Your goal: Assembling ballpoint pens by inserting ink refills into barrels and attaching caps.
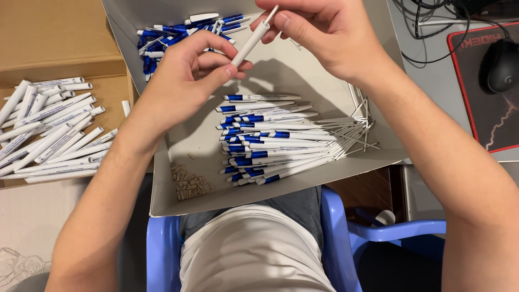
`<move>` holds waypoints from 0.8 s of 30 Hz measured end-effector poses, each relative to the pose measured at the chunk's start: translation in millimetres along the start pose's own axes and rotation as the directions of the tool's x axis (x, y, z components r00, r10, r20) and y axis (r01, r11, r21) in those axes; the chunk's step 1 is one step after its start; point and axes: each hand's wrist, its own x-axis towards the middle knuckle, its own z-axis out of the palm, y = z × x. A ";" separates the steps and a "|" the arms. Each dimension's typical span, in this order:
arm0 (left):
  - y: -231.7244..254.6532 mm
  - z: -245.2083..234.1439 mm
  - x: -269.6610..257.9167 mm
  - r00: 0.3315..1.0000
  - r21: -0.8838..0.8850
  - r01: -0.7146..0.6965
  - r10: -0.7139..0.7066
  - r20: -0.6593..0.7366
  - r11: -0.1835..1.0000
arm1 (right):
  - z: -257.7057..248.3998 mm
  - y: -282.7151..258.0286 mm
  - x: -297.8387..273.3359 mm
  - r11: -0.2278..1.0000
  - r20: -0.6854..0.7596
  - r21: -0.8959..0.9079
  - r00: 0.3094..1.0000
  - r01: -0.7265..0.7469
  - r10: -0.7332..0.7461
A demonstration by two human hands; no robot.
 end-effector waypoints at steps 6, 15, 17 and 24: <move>1.5 -0.7 -0.7 0.999 0.002 -0.020 0.020 -0.026 1.000 | -1.3 -4.5 1.1 0.998 -0.012 -0.060 1.000 -0.025 0.025; -4.6 -5.8 -1.5 0.982 -0.028 -0.143 0.138 -0.128 0.989 | 5.0 -4.1 6.5 0.929 0.010 -0.317 0.979 -0.191 0.205; -8.0 -8.4 -1.1 0.973 -0.028 -0.197 0.192 -0.127 0.980 | 9.6 -5.7 7.7 0.890 0.043 -0.424 0.977 -0.169 0.207; -4.6 -8.8 -2.3 0.952 0.072 -0.253 0.262 -0.162 0.965 | 16.8 -22.7 12.9 0.749 0.145 -0.654 0.955 -0.105 0.260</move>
